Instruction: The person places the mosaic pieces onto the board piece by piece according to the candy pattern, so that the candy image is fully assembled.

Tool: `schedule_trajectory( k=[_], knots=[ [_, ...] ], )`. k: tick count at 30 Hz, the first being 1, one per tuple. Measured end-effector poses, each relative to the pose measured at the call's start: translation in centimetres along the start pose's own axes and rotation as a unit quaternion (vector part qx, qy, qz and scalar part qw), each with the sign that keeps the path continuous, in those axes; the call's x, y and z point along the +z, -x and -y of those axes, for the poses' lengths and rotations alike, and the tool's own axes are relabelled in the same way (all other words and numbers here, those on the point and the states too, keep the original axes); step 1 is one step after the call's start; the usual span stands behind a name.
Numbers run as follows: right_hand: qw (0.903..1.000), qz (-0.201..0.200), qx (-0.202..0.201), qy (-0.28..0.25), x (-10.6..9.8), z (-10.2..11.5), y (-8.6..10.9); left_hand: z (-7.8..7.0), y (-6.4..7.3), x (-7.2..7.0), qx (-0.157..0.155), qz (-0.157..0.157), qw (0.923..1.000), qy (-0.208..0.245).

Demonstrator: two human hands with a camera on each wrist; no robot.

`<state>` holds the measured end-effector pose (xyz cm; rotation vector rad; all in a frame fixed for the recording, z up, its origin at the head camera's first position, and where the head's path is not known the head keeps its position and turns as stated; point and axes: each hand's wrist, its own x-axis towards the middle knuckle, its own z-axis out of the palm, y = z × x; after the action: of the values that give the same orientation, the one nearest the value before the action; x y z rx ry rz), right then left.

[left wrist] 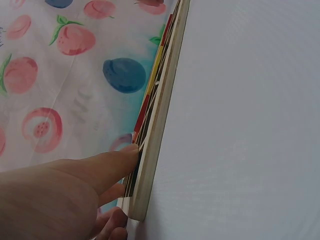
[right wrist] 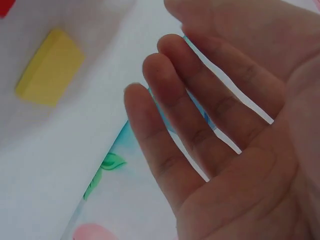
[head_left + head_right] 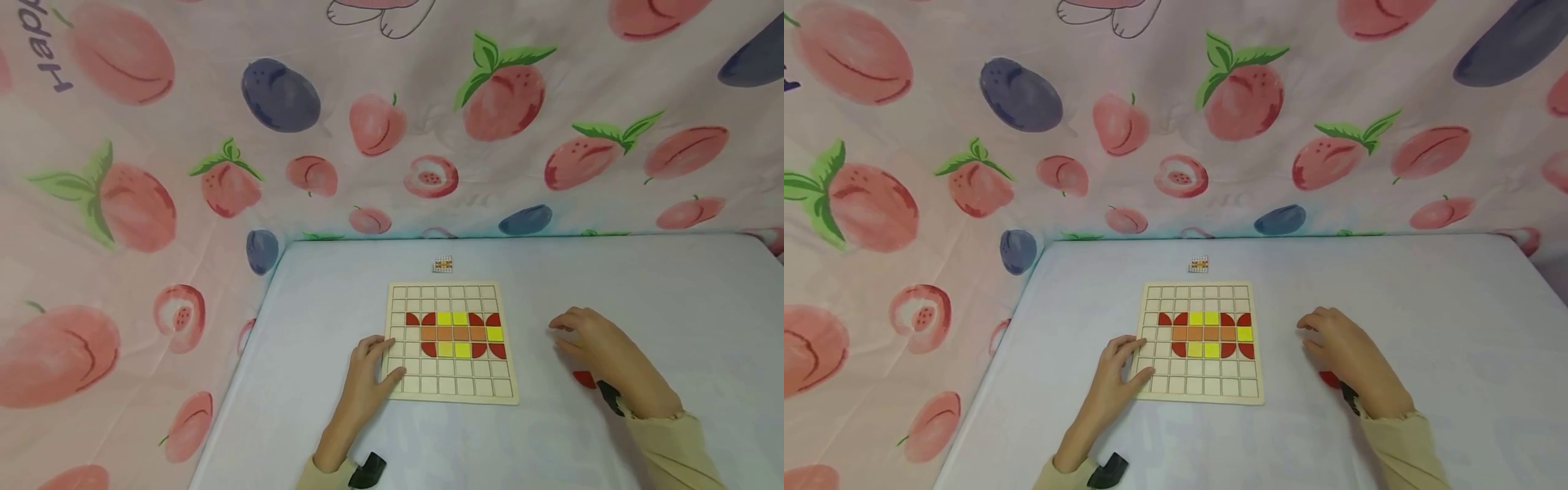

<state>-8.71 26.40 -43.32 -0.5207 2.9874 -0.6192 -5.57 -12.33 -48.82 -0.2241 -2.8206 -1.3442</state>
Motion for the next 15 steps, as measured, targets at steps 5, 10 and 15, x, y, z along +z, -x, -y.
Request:
schedule_trajectory(
  k=[5, 10, 15],
  knots=[
    [0.9999, 0.011, 0.001, 0.003, -0.2, -0.9, 0.5, 0.0, 0.0, 0.0, -0.001, 0.002, 1.0, 0.0],
    [0.9995, 0.029, 0.011, -0.006, -0.3, -1.9, 1.1, 0.0, 0.1, 0.0, -0.002, 0.0, 1.0, -0.002],
    [0.9994, 0.034, 0.006, -0.001, -0.1, -2.8, 1.5, 0.1, 0.0, 0.0, 0.001, -0.002, 1.0, -0.005]
  ],
)
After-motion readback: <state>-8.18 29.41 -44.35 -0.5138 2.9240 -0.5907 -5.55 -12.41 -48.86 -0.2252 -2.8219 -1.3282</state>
